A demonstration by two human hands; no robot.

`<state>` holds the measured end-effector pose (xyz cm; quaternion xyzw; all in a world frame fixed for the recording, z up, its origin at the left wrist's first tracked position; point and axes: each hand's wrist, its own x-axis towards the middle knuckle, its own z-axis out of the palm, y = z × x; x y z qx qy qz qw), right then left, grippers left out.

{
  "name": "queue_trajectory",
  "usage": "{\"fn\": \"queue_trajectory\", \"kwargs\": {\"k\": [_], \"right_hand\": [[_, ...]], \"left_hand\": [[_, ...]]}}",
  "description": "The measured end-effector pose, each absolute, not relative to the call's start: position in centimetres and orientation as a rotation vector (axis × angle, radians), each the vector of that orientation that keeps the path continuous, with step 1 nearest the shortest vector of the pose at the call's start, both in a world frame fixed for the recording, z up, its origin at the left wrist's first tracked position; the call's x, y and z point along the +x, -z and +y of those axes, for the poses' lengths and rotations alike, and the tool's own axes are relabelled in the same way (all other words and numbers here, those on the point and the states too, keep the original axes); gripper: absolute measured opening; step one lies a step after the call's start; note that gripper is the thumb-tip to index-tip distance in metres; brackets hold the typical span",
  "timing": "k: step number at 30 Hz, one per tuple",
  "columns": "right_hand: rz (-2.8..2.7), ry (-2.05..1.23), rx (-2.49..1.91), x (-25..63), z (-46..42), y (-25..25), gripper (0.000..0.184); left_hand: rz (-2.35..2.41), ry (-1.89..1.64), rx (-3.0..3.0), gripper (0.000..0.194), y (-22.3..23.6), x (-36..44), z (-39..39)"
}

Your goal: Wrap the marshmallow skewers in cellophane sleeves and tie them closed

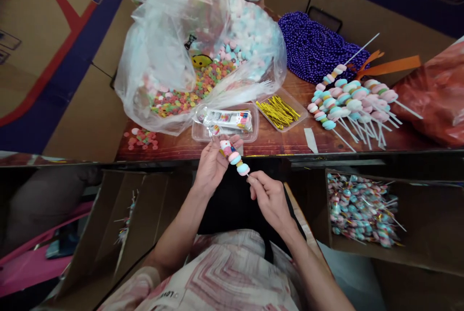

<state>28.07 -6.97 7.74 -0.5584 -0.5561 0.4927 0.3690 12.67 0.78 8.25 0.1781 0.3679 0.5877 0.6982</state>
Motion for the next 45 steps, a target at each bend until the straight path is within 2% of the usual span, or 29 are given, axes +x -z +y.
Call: {"fn": "queue_trajectory", "kwargs": {"k": [3, 8, 14, 18, 33, 45], "right_hand": [[-1.351, -1.342, -1.422, 27.9, -7.0, -7.8, 0.027], [-1.348, -1.293, -1.404, 27.3, -6.6, -7.8, 0.027], [-1.083, -1.686, -1.280, 27.4, -6.7, -7.4, 0.031], [-1.011, -1.718, -1.276, 26.9, -6.9, -7.1, 0.032], [-1.617, -0.945, -1.437, 27.3, -7.4, -5.9, 0.020], [-1.730, -0.879, -1.416, 27.4, -6.9, -6.3, 0.024]], "left_hand": [[0.807, -1.299, 0.392, 0.033, -8.3, 12.8, 0.6], [0.813, -1.297, 0.394, 0.032, -8.0, 12.9, 0.2], [0.805, -1.277, 0.375, 0.031, -8.2, 12.6, 0.3], [0.823, -1.268, 0.351, 0.031, -8.2, 13.0, 0.1], [0.944, -1.118, 0.396, 0.041, -8.1, 11.8, 0.2], [0.923, -1.065, 0.438, 0.044, -7.2, 11.5, 0.0]]}}
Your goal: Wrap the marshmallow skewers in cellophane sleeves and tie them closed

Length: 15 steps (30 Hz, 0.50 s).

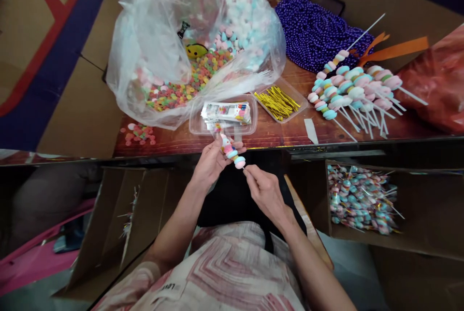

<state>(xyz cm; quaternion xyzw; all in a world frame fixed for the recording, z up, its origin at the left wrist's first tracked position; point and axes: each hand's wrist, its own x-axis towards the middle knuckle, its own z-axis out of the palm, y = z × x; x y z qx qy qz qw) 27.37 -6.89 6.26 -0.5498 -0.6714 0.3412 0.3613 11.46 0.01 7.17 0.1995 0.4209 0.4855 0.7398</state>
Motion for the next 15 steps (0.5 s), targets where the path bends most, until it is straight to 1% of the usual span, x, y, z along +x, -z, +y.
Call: {"fn": "queue_trajectory", "kwargs": {"k": [8, 11, 15], "right_hand": [[-1.710, -1.081, -1.467, 29.6, -6.6, -7.2, 0.026], [-1.671, -1.064, -1.470, 29.2, -6.5, -7.0, 0.026], [-1.686, -0.963, -1.451, 27.6, -6.5, -6.4, 0.024]], "left_hand": [[0.924, -0.939, 0.448, 0.049, -6.8, 10.4, 0.4], [0.914, -0.942, 0.481, 0.047, -6.6, 10.4, 0.2], [0.904, -0.979, 0.496, 0.043, -6.5, 10.9, -0.2]]}}
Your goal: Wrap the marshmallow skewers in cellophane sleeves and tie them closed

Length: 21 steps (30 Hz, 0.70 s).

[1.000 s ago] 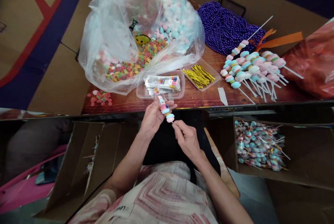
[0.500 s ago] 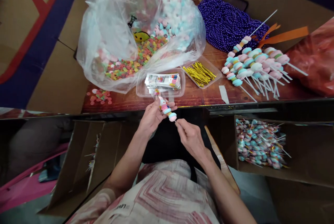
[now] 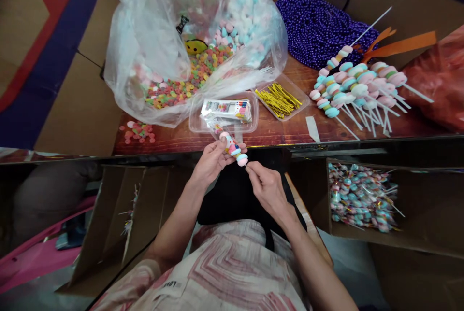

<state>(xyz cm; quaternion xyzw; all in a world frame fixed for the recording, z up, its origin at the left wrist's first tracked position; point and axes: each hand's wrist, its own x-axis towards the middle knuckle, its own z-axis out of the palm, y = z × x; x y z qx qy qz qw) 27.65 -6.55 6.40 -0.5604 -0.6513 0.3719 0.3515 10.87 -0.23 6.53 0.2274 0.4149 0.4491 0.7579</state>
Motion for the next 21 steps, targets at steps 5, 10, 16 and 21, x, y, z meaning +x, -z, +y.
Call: {"fn": "queue_trajectory", "kwargs": {"k": [5, 10, 16, 21], "right_hand": [[-1.578, -0.969, -1.458, 25.8, -7.0, -5.9, 0.023], [-1.363, -1.205, -1.429, 25.8, -7.2, -6.1, 0.024], [-1.198, -1.304, -1.379, 25.0, -6.0, -6.4, 0.026], [-1.242, -1.208, -1.377, 24.6, -6.1, -6.0, 0.025]], "left_hand": [[0.892, -0.994, 0.474, 0.041, -6.8, 10.9, -0.4], [0.884, -1.032, 0.438, 0.041, -6.9, 10.4, 0.0], [0.885, -1.014, 0.446, 0.039, -6.6, 12.0, -1.0], [0.872, -0.960, 0.470, 0.040, -6.9, 11.7, -1.1]]}}
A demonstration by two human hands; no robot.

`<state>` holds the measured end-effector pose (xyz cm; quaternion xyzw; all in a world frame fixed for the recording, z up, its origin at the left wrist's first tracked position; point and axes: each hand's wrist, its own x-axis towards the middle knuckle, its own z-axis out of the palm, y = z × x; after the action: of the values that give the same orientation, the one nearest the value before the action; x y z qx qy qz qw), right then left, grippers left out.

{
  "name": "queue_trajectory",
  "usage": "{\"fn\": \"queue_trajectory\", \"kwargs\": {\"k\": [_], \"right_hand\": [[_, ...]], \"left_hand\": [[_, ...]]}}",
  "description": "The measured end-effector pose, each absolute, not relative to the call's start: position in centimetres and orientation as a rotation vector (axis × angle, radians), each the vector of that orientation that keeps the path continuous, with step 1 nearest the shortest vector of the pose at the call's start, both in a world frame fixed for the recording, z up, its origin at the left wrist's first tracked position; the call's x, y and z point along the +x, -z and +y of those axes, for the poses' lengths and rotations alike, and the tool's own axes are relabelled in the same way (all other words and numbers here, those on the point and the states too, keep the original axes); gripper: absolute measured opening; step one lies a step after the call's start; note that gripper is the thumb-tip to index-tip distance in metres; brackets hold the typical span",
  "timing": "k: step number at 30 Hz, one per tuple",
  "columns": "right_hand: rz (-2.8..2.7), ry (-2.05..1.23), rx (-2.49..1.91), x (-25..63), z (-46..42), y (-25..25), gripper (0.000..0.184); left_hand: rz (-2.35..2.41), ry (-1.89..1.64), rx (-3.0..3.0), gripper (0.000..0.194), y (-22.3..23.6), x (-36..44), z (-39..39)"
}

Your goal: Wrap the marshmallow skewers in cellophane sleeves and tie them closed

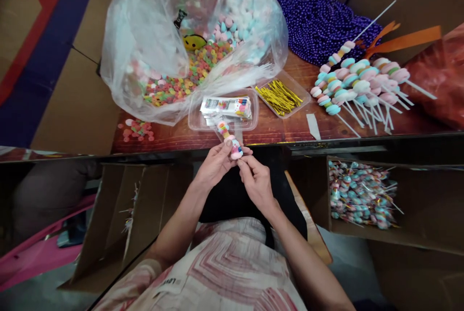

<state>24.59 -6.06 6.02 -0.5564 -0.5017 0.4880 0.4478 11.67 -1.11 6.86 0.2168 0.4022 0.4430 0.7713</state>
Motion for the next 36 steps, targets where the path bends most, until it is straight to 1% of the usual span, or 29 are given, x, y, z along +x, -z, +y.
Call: {"fn": "queue_trajectory", "kwargs": {"k": [6, 11, 13, 20, 26, 28, 31, 36], "right_hand": [[-1.369, -1.134, -1.443, 25.2, -6.8, -5.7, 0.022], [-1.373, -1.039, -1.433, 24.0, -5.7, -5.5, 0.025], [-1.371, -1.066, -1.410, 23.9, -5.4, -5.6, 0.026], [-1.226, -1.375, -1.336, 25.6, -6.1, -6.3, 0.025], [-0.753, -1.783, -1.127, 25.3, -5.5, -6.9, 0.026], [-0.650, -1.862, -1.058, 24.9, -5.1, -6.8, 0.026], [-0.675, -1.799, -1.086, 24.2, -4.8, -6.3, 0.027], [-1.105, -1.401, -1.313, 23.6, -5.1, -5.9, 0.025]], "left_hand": [[0.898, -1.073, 0.433, 0.035, -6.7, 11.1, -0.3], [0.933, -1.052, 0.457, 0.038, -6.8, 12.1, -0.7], [0.936, -1.042, 0.457, 0.040, -7.0, 11.9, -0.6], [0.962, -1.133, 0.398, 0.037, -7.3, 10.2, 0.7], [0.909, -1.189, 0.387, 0.036, -6.4, 11.1, 0.2], [0.906, -1.185, 0.396, 0.036, -6.2, 11.4, -0.1], [0.919, -1.193, 0.399, 0.036, -6.1, 11.5, -0.3], [0.960, -1.167, 0.394, 0.036, -6.2, 11.6, -0.4]]}}
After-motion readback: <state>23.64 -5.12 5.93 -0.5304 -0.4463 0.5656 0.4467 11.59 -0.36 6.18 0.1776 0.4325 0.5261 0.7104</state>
